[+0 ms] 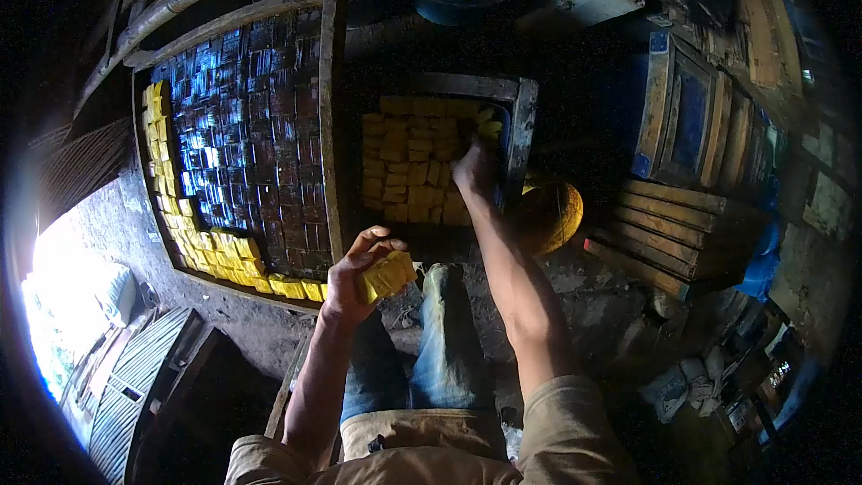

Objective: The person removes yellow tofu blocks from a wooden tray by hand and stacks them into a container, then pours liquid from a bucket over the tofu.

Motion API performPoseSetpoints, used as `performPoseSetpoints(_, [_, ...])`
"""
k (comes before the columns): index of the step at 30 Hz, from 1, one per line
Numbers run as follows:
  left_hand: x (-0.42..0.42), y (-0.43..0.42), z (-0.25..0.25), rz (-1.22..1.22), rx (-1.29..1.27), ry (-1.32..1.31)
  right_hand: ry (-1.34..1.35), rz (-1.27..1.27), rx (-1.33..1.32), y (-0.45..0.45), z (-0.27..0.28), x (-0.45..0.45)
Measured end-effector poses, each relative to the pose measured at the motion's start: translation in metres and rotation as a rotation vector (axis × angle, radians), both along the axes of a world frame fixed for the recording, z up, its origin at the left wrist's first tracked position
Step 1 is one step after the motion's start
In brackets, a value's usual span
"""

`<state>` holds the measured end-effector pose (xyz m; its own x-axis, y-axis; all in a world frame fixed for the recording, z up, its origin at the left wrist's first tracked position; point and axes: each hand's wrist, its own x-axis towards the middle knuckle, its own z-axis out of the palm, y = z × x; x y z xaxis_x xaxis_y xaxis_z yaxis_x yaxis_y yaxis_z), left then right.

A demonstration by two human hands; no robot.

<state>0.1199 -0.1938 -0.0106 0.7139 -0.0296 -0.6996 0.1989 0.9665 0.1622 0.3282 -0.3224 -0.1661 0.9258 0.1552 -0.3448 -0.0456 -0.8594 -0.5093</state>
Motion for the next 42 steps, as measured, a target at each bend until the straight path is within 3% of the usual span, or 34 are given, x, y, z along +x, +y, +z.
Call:
performPoseSetpoints(5, [0.001,0.004,0.003,0.009,-0.015,-0.024,0.040,0.102,-0.028,0.015,0.014,0.003])
performPoseSetpoints(9, [0.002,0.003,0.004,0.014,-0.021,-0.032,0.081,0.154,-0.057,-0.004,-0.025,-0.006])
performPoseSetpoints(10, [0.003,0.003,0.004,0.015,-0.021,-0.036,0.077,0.154,-0.056,-0.005,-0.007,0.001])
performPoseSetpoints(12, [0.005,0.001,0.005,0.035,-0.028,0.006,0.522,-0.108,0.284,-0.018,0.034,0.000])
performPoseSetpoints(14, [0.008,-0.006,-0.007,0.025,0.048,0.019,0.130,0.038,0.533,-0.041,0.049,-0.042])
performPoseSetpoints(16, [0.018,-0.017,-0.007,-0.042,0.154,0.057,0.584,-0.073,0.641,-0.047,0.113,-0.078])
performPoseSetpoints(17, [0.026,-0.030,-0.008,-0.069,0.205,0.099,0.792,-0.244,0.831,-0.047,0.133,-0.096])
performPoseSetpoints(19, [0.039,-0.065,-0.007,-0.010,0.243,0.137,0.965,-0.481,1.216,-0.049,0.157,-0.109])
performPoseSetpoints(20, [0.064,-0.067,0.028,-0.119,0.311,0.210,0.966,-0.484,1.219,-0.065,0.144,-0.116])
performPoseSetpoints(21, [0.062,-0.083,0.016,-0.165,0.399,0.153,1.082,-0.536,1.392,-0.091,0.118,-0.120])
performPoseSetpoints(23, [0.082,-0.082,0.035,-0.559,0.865,0.194,1.256,-0.705,1.683,-0.113,0.115,-0.111])
performPoseSetpoints(25, [0.078,-0.084,0.010,-0.466,0.935,0.130,1.139,-0.651,1.699,-0.129,0.116,-0.104])
performPoseSetpoints(27, [0.075,-0.068,-0.027,-0.931,1.774,-0.246,1.122,-0.748,1.685,-0.147,0.132,-0.101])
performPoseSetpoints(28, [0.109,-0.073,-0.010,-0.529,1.140,0.260,1.093,-0.841,1.671,-0.154,0.139,-0.102])
performPoseSetpoints(31, [0.137,-0.084,-0.084,-0.457,1.205,0.172,0.965,-0.863,1.683,-0.175,0.149,-0.116])
performPoseSetpoints(33, [0.161,-0.089,-0.108,-0.797,1.353,0.223,0.913,-0.907,1.651,-0.184,0.161,-0.126])
performPoseSetpoints(36, [0.168,-0.099,-0.151,-0.962,1.541,0.217,0.881,-0.900,1.692,-0.190,0.169,-0.141])
performPoseSetpoints(39, [0.189,-0.091,-0.120,-1.175,1.423,0.286,0.893,-0.950,1.707,-0.193,0.175,-0.151])
performPoseSetpoints(42, [0.200,-0.098,-0.136,-1.293,1.427,0.390,0.872,-0.920,1.730,-0.191,0.171,-0.149])
